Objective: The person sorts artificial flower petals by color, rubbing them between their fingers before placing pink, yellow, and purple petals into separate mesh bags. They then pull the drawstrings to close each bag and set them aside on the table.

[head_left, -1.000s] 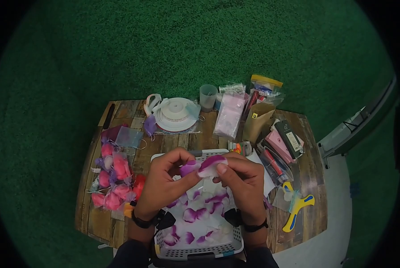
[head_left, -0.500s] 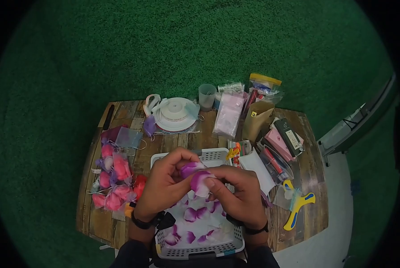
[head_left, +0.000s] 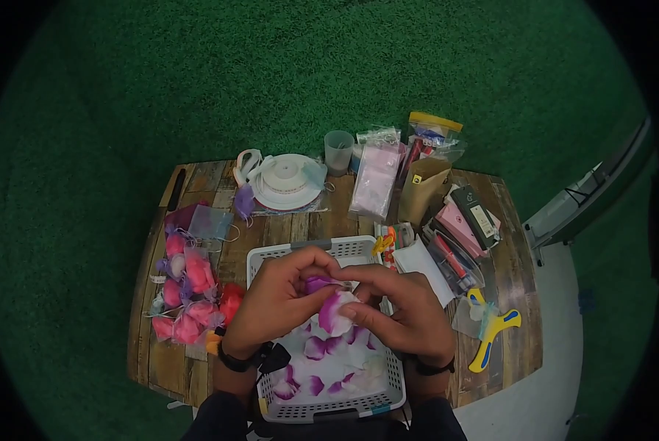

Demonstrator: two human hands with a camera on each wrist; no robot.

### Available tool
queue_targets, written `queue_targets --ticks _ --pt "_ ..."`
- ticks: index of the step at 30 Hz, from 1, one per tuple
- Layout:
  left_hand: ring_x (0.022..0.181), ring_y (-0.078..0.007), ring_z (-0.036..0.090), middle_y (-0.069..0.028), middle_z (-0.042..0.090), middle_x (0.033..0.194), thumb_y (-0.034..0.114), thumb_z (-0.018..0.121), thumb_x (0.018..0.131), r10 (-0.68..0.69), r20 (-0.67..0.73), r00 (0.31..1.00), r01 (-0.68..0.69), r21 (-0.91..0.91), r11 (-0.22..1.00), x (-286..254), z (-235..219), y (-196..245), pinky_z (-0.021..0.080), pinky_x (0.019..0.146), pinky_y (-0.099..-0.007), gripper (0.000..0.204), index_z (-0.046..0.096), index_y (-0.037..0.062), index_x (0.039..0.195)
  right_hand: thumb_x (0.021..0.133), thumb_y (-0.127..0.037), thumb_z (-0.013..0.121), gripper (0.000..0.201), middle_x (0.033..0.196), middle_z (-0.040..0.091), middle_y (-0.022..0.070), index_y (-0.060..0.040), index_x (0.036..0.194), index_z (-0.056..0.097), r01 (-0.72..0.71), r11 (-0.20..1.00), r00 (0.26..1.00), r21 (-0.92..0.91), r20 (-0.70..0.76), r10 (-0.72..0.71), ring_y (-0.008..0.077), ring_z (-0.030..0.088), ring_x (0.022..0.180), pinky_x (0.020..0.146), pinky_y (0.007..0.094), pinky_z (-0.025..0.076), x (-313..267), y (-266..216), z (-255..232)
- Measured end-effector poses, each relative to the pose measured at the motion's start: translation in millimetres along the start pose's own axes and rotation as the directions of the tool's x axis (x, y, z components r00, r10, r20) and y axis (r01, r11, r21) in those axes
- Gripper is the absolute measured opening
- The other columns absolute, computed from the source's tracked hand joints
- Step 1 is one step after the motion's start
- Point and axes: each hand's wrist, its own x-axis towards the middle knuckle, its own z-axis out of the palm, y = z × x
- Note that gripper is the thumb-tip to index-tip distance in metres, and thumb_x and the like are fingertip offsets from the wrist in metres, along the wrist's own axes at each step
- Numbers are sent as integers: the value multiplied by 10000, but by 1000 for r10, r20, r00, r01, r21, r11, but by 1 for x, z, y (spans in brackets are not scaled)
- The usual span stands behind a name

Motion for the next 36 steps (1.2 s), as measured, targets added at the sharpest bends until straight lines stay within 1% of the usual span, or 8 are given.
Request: queue_targets --ticks 8,11,17,25,28,32,34,36 --pt "767 -6 565 2 627 831 38 690 868 -21 42 999 11 213 977 1 -5 -2 471 617 -190 265 579 -9 1105 894 -102 681 579 717 658 80 -90 1419 439 -56 997 992 47 117 50 200 653 618 584 314 493 0 -5 2" --pt "758 -5 555 3 627 804 73 722 849 -58 48 997 52 126 991 -1 -3 5 474 611 -190 331 573 -13 1132 867 -77 703 517 667 644 59 -43 1352 529 -156 987 983 31 99 152 125 616 591 590 260 457 3 -10 -3" --pt "796 -24 561 -7 628 896 53 718 834 -158 85 984 147 122 982 -2 -1 14 499 650 -210 368 557 1 1161 890 -70 659 520 631 606 51 -130 1381 499 -70 998 994 -5 79 71 157 609 540 526 285 443 2 4 -5" --pt "924 -69 595 -38 578 1148 -40 797 718 -76 165 983 64 79 995 0 -4 6 506 704 -218 587 527 43 1232 888 -74 673 467 637 604 46 -77 1327 514 -134 986 991 101 14 133 123 597 542 506 265 440 4 4 0" --pt "1039 -120 581 -57 624 1112 110 833 747 13 223 975 -43 130 991 0 -4 7 481 904 -287 575 541 40 1238 882 -92 689 467 648 611 52 -61 1315 517 -122 992 992 41 10 122 130 606 544 512 269 457 5 5 1" --pt "1059 -135 583 -74 631 1145 151 820 780 13 230 973 -51 161 986 -1 -5 13 462 943 -307 555 542 40 1248 843 -53 723 503 619 584 7 -59 1316 553 -132 991 990 13 -56 133 47 542 546 521 223 413 5 8 8" --pt "1061 -127 585 -74 633 1133 163 776 837 -177 192 965 141 187 972 -3 -3 25 466 924 -296 494 538 35 1251 839 -53 730 508 637 591 9 -52 1315 553 -152 988 987 4 -55 152 46 548 557 520 220 411 6 8 8" --pt "1045 -120 593 -69 635 1129 157 749 863 -90 204 975 53 181 982 0 -5 12 472 897 -284 457 538 33 1250 835 -52 736 512 655 599 11 -46 1313 553 -169 986 984 -9 -57 169 44 554 569 519 217 410 8 8 8"
